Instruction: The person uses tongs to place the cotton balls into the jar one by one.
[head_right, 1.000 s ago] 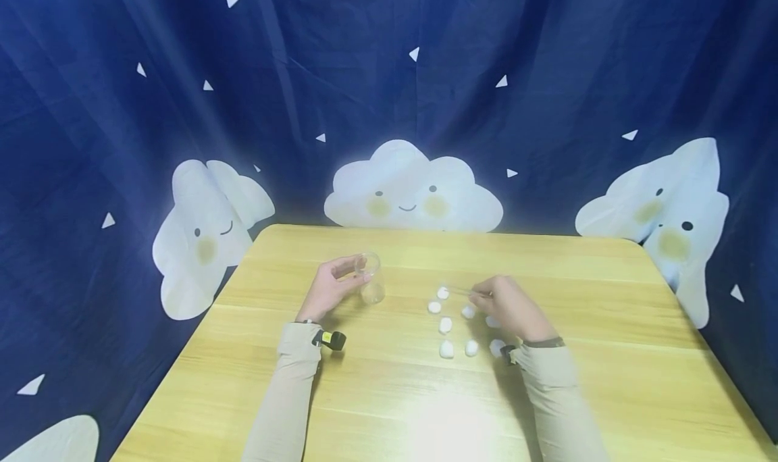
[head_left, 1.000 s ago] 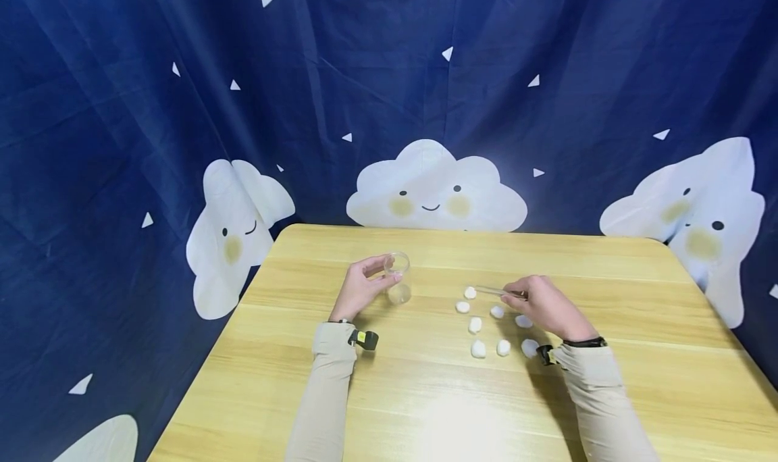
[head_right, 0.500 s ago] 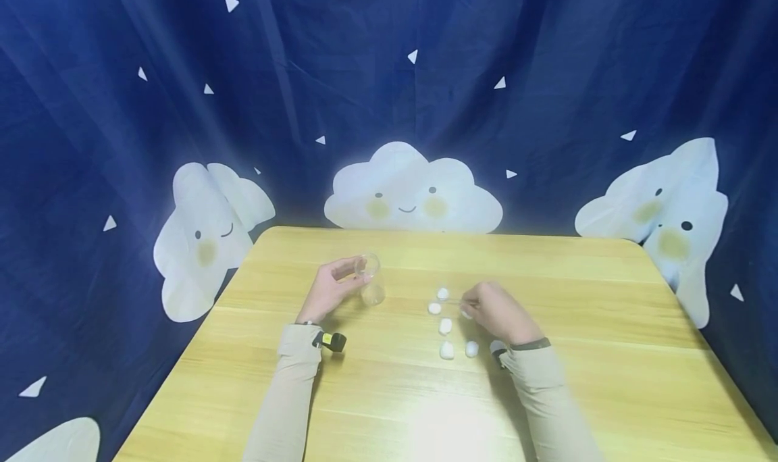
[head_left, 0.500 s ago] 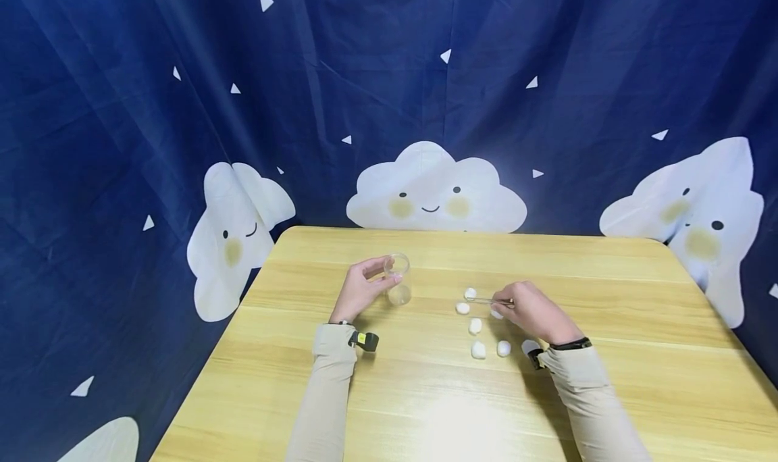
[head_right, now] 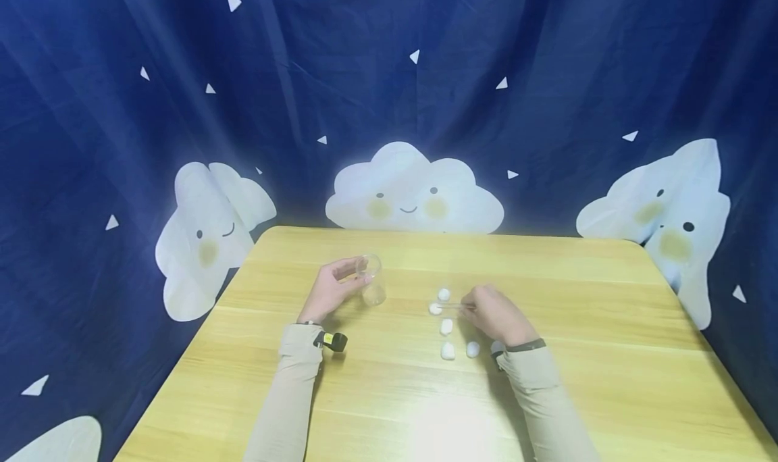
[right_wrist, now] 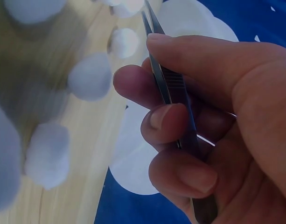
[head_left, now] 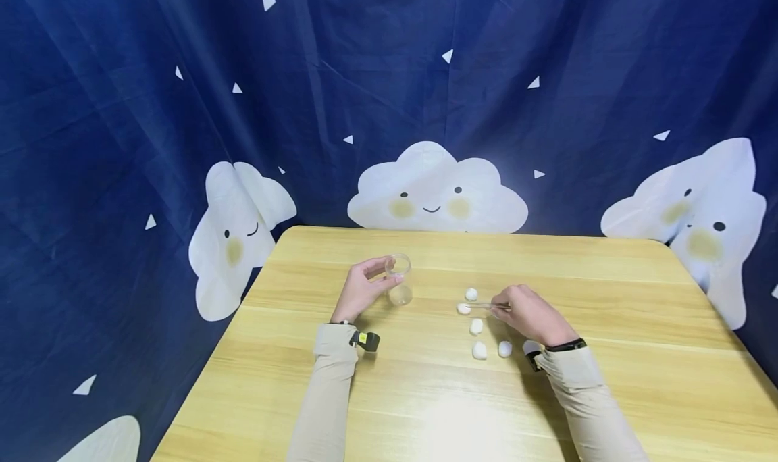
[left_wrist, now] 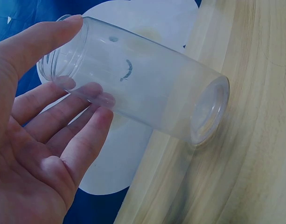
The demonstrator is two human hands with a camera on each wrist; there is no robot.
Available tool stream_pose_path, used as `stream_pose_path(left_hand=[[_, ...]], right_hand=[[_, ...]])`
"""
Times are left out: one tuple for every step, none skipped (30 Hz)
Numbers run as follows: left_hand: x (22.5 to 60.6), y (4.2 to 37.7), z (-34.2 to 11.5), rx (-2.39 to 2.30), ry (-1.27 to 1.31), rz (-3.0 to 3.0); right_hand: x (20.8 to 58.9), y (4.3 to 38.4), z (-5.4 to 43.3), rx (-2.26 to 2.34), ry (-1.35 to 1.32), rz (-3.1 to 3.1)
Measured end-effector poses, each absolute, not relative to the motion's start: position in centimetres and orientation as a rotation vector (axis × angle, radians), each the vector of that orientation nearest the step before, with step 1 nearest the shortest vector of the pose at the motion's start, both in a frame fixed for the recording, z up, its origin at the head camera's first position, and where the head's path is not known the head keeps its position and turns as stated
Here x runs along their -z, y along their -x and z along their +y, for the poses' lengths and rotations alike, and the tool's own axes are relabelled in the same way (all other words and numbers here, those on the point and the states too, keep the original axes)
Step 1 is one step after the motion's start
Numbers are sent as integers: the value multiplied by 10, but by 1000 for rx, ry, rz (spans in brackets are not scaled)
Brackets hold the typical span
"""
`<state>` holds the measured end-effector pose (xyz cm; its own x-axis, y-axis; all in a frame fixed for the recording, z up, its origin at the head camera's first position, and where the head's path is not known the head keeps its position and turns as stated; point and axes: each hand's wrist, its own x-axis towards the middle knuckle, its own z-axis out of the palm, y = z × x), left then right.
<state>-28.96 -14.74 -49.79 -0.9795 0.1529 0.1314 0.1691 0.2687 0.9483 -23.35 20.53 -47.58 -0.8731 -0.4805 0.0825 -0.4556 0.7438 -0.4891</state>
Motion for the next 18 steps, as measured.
stream_pose_path(left_hand=[[498, 290, -147, 1866, 318, -2489], [498, 290, -147, 1867, 319, -2487], [498, 290, -147, 1870, 321, -2484], [498, 290, -147, 1874, 323, -2482], [498, 289, -148, 1876, 325, -2481], [498, 289, -148, 1880, 328, -2478], [498, 289, -148, 1882, 328, -2476], [498, 289, -148, 1884, 329, -2475], [498, 288, -148, 1884, 331, -2474], [498, 288, -148, 1883, 331, -2474], [498, 288, -148, 1878, 331, -2476], [498, 288, -148, 1876, 332, -2477], [497, 288, -148, 1871, 330, -2480], [497, 288, -148, 1868, 331, -2481], [497, 288, -148, 1865, 331, -2481], [497, 288, -148, 1861, 332, -2482], [497, 288, -148, 1859, 334, -2483], [497, 288, -148, 1856, 333, -2484]], right_hand=[[476, 233, 205, 787, 782, 2892], [476, 233, 204, 786, 785, 2891], [476, 233, 204, 784, 789, 2892], [476, 233, 204, 781, 790, 2895], [476, 232, 204, 776, 791, 2896], [477, 232, 204, 769, 789, 2898], [477, 232, 203, 766, 788, 2899], [477, 231, 203, 763, 786, 2900], [477, 231, 203, 754, 787, 2905], [477, 231, 203, 746, 787, 2911], [477, 231, 203, 738, 789, 2918], [477, 231, 202, 732, 790, 2925], [477, 231, 202, 730, 793, 2931], [476, 231, 202, 726, 795, 2938], [476, 230, 202, 722, 796, 2946], [476, 230, 202, 718, 796, 2952], [475, 230, 202, 714, 796, 2957], [475, 230, 202, 709, 792, 2962]])
